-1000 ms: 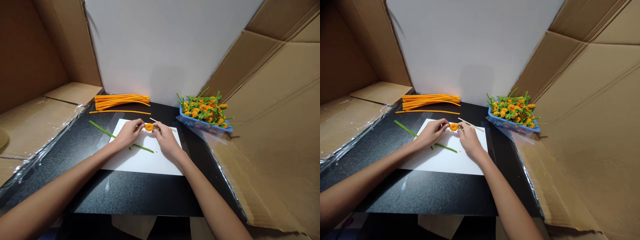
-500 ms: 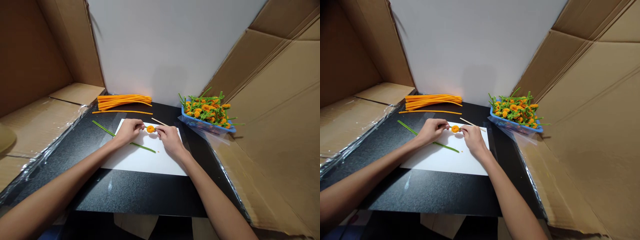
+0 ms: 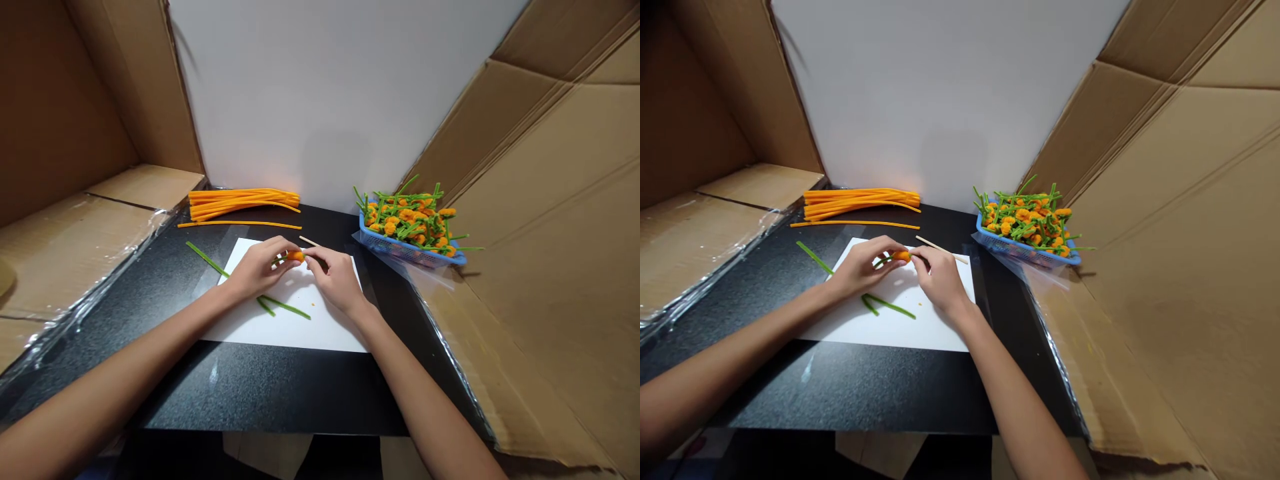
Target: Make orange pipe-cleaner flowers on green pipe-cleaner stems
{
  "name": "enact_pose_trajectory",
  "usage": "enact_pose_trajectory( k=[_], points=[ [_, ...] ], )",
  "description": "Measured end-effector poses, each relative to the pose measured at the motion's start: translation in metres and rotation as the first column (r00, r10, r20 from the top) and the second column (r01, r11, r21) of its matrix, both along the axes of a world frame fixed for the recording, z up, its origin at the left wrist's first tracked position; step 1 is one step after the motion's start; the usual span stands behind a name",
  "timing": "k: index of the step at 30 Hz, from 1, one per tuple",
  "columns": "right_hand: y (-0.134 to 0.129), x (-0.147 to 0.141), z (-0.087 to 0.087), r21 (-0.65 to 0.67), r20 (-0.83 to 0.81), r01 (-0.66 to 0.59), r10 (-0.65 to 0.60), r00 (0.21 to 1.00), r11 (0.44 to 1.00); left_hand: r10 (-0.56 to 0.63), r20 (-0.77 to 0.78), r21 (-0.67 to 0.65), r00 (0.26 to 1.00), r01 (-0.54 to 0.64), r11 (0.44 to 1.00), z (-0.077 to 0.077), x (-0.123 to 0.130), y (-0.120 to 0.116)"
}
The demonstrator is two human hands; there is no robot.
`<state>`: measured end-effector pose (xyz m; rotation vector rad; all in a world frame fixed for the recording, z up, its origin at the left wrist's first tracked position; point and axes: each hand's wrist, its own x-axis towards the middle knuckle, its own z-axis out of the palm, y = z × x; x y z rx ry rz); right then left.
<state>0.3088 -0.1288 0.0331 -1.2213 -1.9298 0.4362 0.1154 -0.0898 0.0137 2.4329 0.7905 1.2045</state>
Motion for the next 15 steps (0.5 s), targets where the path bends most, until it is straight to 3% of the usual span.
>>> enact_pose_trajectory(
  k=[3, 6, 8, 12, 15],
  points=[
    [-0.003, 0.001, 0.003, 0.197, 0.028, 0.061, -0.068, 0.997, 0.979, 0.058, 0.058, 0.207, 0.997, -0.069, 0.976, 0.002, -0.001, -0.001],
    [-0.007, 0.003, 0.008, 0.401, -0.058, 0.293, -0.295, 0.954, 0.868, 0.146, 0.099, 0.373, 0.984, -0.173, 0.911, 0.007, -0.002, -0.005],
    [-0.009, 0.004, 0.011, 0.425, -0.104, 0.348, -0.337, 0.936, 0.836, 0.183, 0.128, 0.436, 0.975, -0.221, 0.872, 0.01, -0.003, -0.007],
    [-0.011, -0.003, 0.012, 0.273, -0.138, 0.176, -0.142, 0.98, 0.946, 0.15, 0.157, 0.535, 0.976, -0.212, 0.818, 0.013, -0.004, -0.012],
    [-0.012, -0.012, 0.01, 0.16, -0.27, 0.104, -0.058, 0.961, 0.982, 0.124, 0.133, 0.588, 0.983, -0.179, 0.789, 0.014, -0.005, -0.013]
  ],
)
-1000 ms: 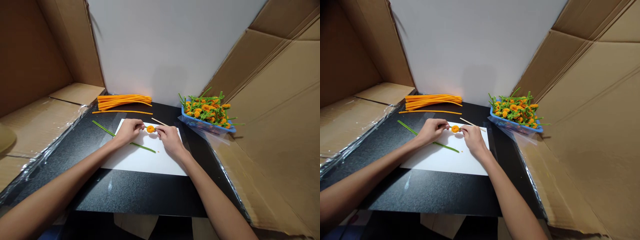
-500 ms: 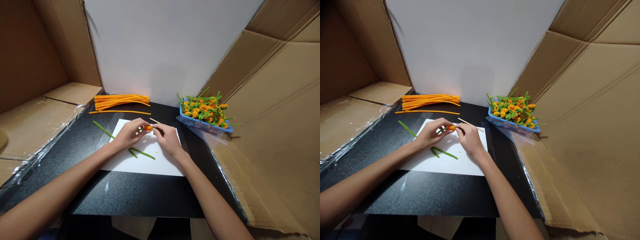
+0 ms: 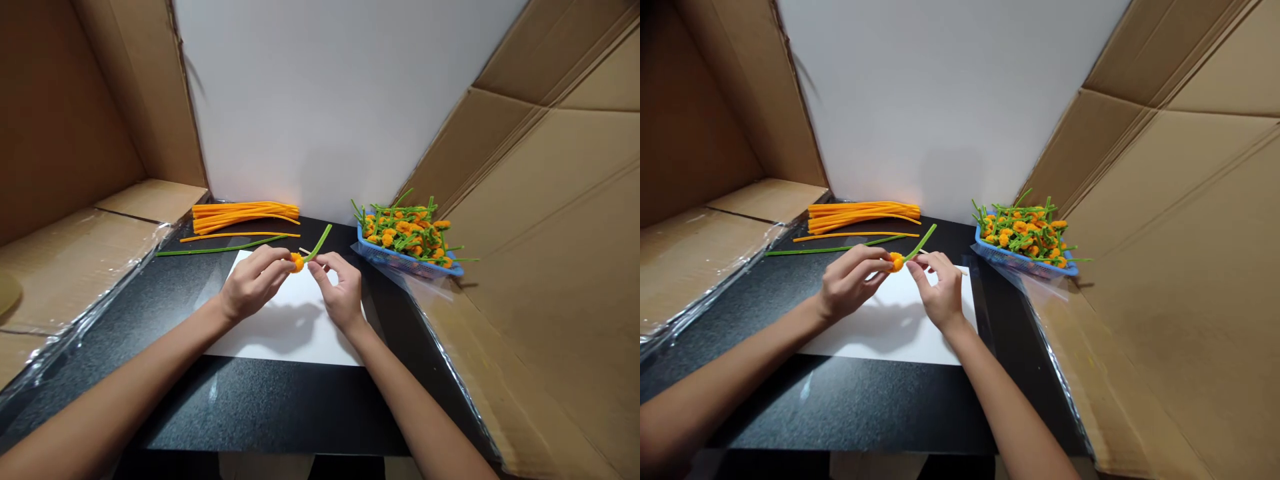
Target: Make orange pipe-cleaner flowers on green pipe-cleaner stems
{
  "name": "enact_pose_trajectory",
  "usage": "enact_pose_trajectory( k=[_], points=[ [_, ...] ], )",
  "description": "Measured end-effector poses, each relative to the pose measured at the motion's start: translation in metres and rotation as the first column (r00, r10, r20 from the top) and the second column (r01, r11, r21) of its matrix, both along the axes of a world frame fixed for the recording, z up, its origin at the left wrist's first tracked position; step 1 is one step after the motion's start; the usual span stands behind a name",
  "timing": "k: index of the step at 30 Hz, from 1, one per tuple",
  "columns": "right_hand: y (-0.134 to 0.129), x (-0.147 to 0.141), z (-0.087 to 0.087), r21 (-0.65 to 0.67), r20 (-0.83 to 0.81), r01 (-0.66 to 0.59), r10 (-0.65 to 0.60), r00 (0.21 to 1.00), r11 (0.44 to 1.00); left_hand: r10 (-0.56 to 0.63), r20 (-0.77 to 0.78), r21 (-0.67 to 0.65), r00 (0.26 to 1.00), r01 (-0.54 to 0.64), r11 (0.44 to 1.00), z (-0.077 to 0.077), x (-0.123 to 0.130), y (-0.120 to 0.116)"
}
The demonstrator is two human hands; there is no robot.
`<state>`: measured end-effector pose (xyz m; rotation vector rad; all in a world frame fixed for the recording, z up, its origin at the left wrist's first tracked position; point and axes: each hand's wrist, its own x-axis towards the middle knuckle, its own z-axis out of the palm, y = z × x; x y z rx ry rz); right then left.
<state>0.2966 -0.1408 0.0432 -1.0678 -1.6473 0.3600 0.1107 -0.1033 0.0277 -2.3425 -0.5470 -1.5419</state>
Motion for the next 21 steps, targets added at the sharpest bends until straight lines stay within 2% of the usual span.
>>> enact_pose_trajectory(
  k=[5, 10, 15, 21],
  points=[
    [0.0014, -0.0064, -0.0031, -0.125, -0.23, -0.091, 0.061, 0.971, 0.988, -0.013, -0.041, 0.024, 0.999, 0.014, 1.0, 0.0001, 0.001, -0.0006],
    [0.003, -0.0031, -0.0034, -0.138, -0.31, -0.058, 0.012, 0.951, 0.989, 0.005, 0.011, -0.059, 1.0, -0.004, 0.998, -0.0043, 0.0023, 0.0013],
    [0.002, -0.0025, 0.0, -0.14, -0.357, -0.086, 0.031, 0.934, 0.986, 0.043, -0.039, -0.03, 0.998, -0.044, 0.999, -0.0036, 0.005, 0.0006],
    [0.004, -0.0041, -0.0009, -0.192, -0.416, -0.262, 0.163, 0.895, 0.946, 0.055, 0.014, 0.018, 0.998, -0.055, 0.998, -0.0015, 0.0075, -0.0003]
  ],
)
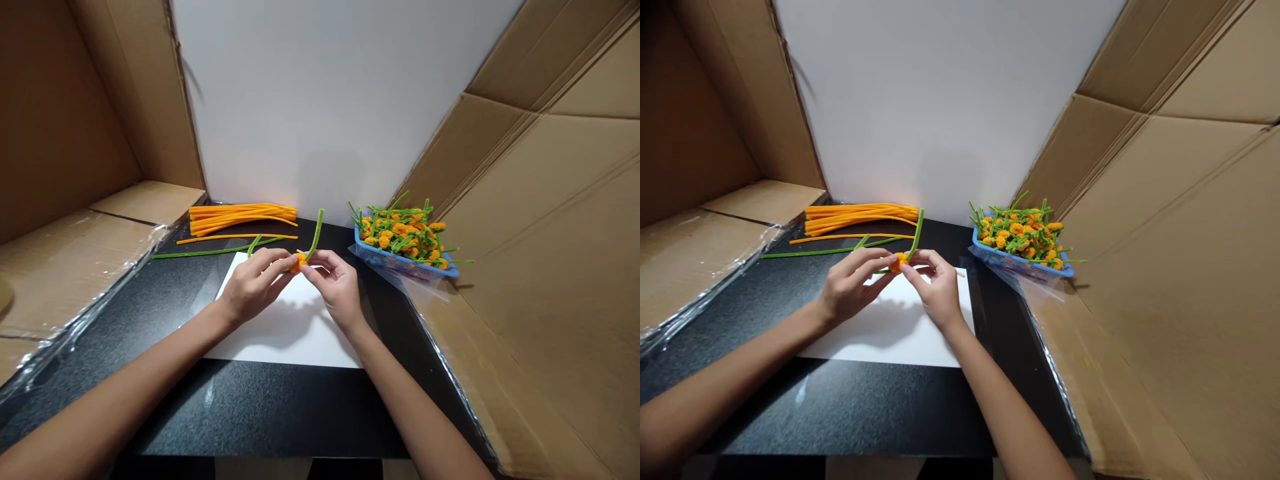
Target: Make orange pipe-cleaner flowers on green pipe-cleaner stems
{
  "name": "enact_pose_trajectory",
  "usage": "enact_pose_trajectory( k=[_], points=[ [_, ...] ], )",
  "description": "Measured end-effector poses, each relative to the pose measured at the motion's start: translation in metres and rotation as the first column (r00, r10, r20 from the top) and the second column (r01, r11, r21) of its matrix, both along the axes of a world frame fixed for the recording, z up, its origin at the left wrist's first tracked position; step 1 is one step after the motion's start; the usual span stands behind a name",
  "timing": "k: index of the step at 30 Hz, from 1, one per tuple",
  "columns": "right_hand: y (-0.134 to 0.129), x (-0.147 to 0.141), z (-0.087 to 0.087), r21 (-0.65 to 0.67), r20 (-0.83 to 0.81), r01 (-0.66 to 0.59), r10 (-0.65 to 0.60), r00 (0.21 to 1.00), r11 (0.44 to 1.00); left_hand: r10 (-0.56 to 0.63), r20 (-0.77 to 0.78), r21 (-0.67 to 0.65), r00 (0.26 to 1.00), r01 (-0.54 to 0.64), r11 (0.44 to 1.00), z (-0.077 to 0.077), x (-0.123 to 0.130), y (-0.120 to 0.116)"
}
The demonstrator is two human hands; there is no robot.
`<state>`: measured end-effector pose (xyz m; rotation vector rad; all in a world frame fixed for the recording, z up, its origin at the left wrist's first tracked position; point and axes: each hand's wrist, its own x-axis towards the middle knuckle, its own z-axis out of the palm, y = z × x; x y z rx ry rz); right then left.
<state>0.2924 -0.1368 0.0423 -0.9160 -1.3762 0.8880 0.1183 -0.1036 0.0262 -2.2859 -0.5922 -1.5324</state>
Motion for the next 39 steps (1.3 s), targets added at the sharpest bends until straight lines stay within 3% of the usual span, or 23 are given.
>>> enact_pose_trajectory(
  k=[17, 26, 29, 33, 39],
  points=[
    [0.003, 0.0, -0.01, 0.097, 0.079, 0.025, -0.033, 0.996, 0.995, 0.047, -0.035, 0.017, 0.998, -0.046, 0.999, 0.0, 0.002, -0.004],
    [0.001, -0.002, -0.012, 0.209, 0.174, 0.123, -0.161, 0.972, 0.97, 0.067, -0.063, -0.002, 0.996, -0.067, 0.998, -0.002, 0.002, -0.004],
    [0.001, -0.006, -0.014, 0.16, 0.121, 0.121, -0.142, 0.982, 0.98, 0.076, -0.059, -0.043, 0.995, -0.078, 0.996, -0.003, 0.003, -0.002],
    [0.003, -0.01, -0.015, 0.003, -0.028, 0.016, -0.016, 0.999, 1.0, 0.114, -0.051, -0.08, 0.992, -0.118, 0.99, -0.004, 0.004, -0.001],
    [0.006, -0.009, -0.014, -0.11, -0.14, 0.093, -0.108, 0.984, 0.99, 0.107, -0.133, -0.176, 0.985, -0.129, 0.976, -0.01, 0.005, 0.0]
  ],
)
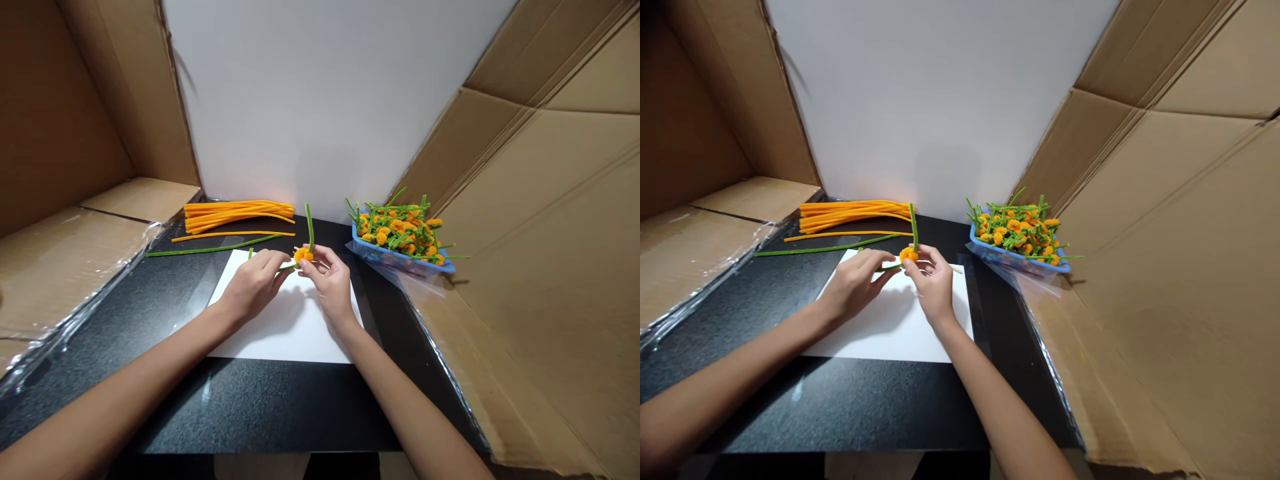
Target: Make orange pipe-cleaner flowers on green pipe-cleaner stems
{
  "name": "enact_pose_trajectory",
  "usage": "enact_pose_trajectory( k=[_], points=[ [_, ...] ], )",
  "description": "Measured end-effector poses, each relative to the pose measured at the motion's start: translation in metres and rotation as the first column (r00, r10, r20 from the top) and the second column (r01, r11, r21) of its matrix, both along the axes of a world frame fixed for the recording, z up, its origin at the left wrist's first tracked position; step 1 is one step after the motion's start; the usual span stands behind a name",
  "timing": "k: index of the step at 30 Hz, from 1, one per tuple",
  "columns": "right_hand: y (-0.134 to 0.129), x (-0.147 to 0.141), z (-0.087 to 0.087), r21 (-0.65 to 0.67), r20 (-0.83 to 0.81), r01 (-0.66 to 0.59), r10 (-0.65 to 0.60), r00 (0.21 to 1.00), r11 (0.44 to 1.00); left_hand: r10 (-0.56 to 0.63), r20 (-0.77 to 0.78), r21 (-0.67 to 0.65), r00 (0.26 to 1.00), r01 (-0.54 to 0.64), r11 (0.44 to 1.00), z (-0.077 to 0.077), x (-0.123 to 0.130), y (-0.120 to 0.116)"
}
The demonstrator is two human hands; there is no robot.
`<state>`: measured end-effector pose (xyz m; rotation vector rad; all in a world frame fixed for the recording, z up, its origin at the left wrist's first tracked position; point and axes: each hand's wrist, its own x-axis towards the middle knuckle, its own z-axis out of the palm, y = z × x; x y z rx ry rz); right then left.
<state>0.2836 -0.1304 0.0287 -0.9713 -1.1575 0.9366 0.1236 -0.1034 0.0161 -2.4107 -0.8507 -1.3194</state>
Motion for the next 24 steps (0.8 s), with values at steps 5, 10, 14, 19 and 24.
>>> enact_pose_trajectory(
  k=[5, 10, 14, 19, 24],
  points=[
    [0.003, 0.003, -0.001, -0.034, -0.072, -0.014, 0.011, 0.997, 0.999, -0.024, -0.097, 0.003, 0.995, 0.024, 1.0, 0.0, -0.002, -0.001],
    [0.004, 0.003, -0.002, 0.0, 0.069, 0.061, -0.061, 0.996, 0.998, 0.041, -0.199, 0.075, 0.979, -0.026, 0.997, 0.002, 0.001, -0.006],
    [0.005, 0.005, -0.004, 0.039, 0.174, 0.054, -0.061, 0.983, 0.998, 0.079, -0.164, 0.072, 0.983, -0.068, 0.995, 0.006, 0.001, -0.006],
    [0.008, 0.013, -0.005, 0.059, 0.251, -0.021, 0.006, 0.968, 0.998, 0.095, -0.043, -0.114, 0.995, -0.1, 0.988, 0.01, -0.003, 0.0],
    [0.011, 0.017, -0.008, 0.011, 0.221, -0.097, 0.092, 0.971, 0.995, -0.019, -0.003, -0.328, 1.0, 0.017, 0.945, 0.007, -0.003, 0.003]
  ],
)
